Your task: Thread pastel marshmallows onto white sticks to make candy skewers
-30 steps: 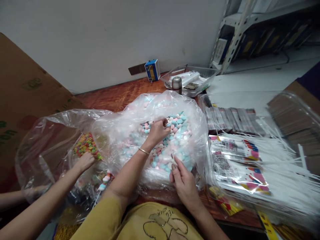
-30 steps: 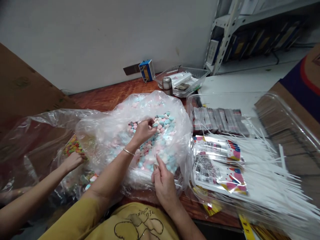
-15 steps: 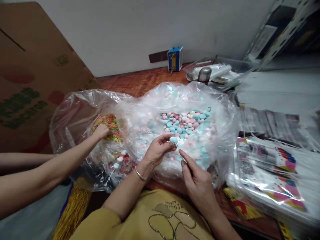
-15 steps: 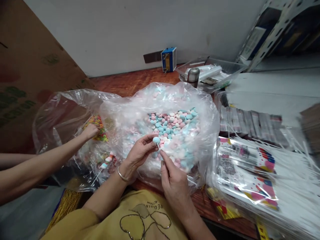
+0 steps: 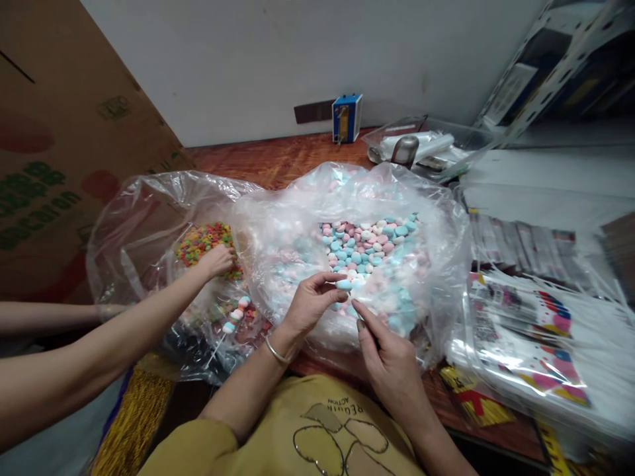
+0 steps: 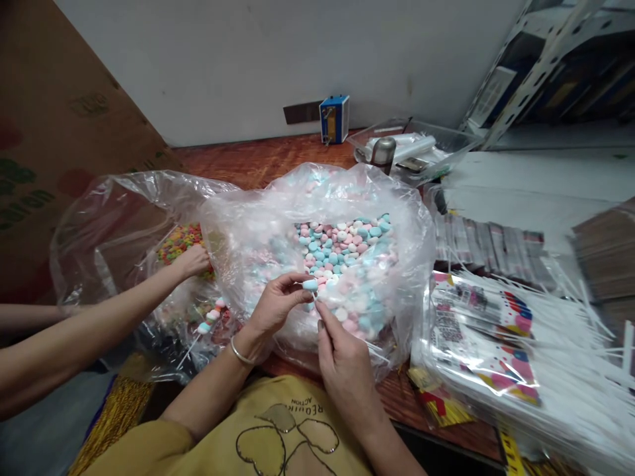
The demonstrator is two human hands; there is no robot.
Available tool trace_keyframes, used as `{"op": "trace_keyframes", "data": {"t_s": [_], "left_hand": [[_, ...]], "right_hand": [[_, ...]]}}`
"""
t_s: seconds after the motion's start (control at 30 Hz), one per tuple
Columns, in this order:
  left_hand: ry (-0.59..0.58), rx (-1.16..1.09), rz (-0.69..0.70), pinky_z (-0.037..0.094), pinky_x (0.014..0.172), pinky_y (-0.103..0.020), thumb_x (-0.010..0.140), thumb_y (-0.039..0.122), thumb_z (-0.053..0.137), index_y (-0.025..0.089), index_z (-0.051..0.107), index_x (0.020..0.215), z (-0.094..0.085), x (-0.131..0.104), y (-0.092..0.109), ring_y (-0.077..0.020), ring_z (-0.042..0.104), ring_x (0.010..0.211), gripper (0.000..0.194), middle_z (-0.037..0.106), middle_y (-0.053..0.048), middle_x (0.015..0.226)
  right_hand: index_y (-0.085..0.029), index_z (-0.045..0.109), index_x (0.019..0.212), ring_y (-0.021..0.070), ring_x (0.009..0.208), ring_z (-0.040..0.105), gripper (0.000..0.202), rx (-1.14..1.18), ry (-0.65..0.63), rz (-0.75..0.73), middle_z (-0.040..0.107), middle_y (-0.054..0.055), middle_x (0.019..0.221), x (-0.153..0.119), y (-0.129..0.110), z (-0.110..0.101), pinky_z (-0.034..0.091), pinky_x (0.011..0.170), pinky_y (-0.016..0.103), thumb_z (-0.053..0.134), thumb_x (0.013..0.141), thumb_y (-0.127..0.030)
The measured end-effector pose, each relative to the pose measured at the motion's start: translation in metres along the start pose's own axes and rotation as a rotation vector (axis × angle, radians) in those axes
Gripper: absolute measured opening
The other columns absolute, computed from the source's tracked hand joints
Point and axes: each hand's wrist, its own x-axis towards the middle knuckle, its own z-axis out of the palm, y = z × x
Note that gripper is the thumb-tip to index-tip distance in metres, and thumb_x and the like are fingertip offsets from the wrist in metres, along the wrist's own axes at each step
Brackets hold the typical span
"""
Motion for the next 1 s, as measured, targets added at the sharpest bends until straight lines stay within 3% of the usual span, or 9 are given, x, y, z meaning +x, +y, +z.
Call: {"op": "trace_keyframes", "data": {"t_s": [0.23, 0.5, 0.73, 0.9, 1.0], "left_hand": [[-0.020, 0.054, 0.023, 0.057, 0.074, -0.028, 0.063, 0.024, 0.091, 0.018, 0.082, 0.091, 0.005, -0.002, 0.003, -0.0142, 0.070, 0.072, 0.031, 0.078, -0.003, 0.083], [-0.002, 0.116, 0.058, 0.059, 0.070, -0.028, 0.067, 0.027, 0.088, 0.020, 0.082, 0.091, 0.010, -0.004, 0.002, -0.0144, 0.071, 0.070, 0.026, 0.077, -0.002, 0.086], [-0.024, 0.159, 0.109, 0.057, 0.066, -0.024, 0.069, 0.024, 0.086, 0.019, 0.082, 0.092, 0.009, -0.003, -0.001, -0.0134, 0.069, 0.070, 0.024, 0.075, -0.002, 0.086], [-0.064, 0.244, 0.160, 0.056, 0.075, -0.024, 0.074, 0.024, 0.082, 0.020, 0.083, 0.091, 0.011, -0.005, -0.003, -0.0158, 0.070, 0.083, 0.018, 0.076, -0.005, 0.094], [-0.130, 0.350, 0.155, 0.056, 0.074, -0.023, 0.077, 0.028, 0.080, 0.022, 0.081, 0.110, 0.012, -0.001, 0.001, -0.0144, 0.070, 0.082, 0.033, 0.077, -0.005, 0.104]], "right_hand": [[-0.019, 0.071, 0.134, 0.0257, 0.112, 0.075, 0.041, 0.002, 0.046, 0.026, 0.076, 0.010, 0.125, 0.004, -0.003, 0.003, 0.061, 0.095, 0.039, 0.048, 0.100, -0.024], [-0.019, 0.070, 0.130, 0.0250, 0.105, 0.076, 0.038, -0.004, 0.086, 0.066, 0.077, 0.010, 0.123, 0.009, -0.004, 0.008, 0.061, 0.086, 0.035, 0.046, 0.101, -0.025], [-0.018, 0.066, 0.115, 0.0223, 0.078, 0.074, 0.026, 0.037, 0.089, 0.141, 0.079, 0.007, 0.093, 0.014, -0.004, 0.012, 0.053, 0.067, 0.031, 0.046, 0.101, -0.029], [-0.019, 0.061, 0.101, 0.0190, 0.060, 0.064, 0.020, 0.102, 0.151, 0.187, 0.070, 0.003, 0.074, 0.022, 0.004, 0.020, 0.046, 0.056, 0.028, 0.050, 0.100, -0.036], [-0.020, 0.058, 0.099, 0.0160, 0.053, 0.058, 0.021, 0.195, 0.182, 0.233, 0.065, -0.001, 0.068, 0.025, 0.013, 0.021, 0.042, 0.052, 0.026, 0.051, 0.099, -0.040]]}}
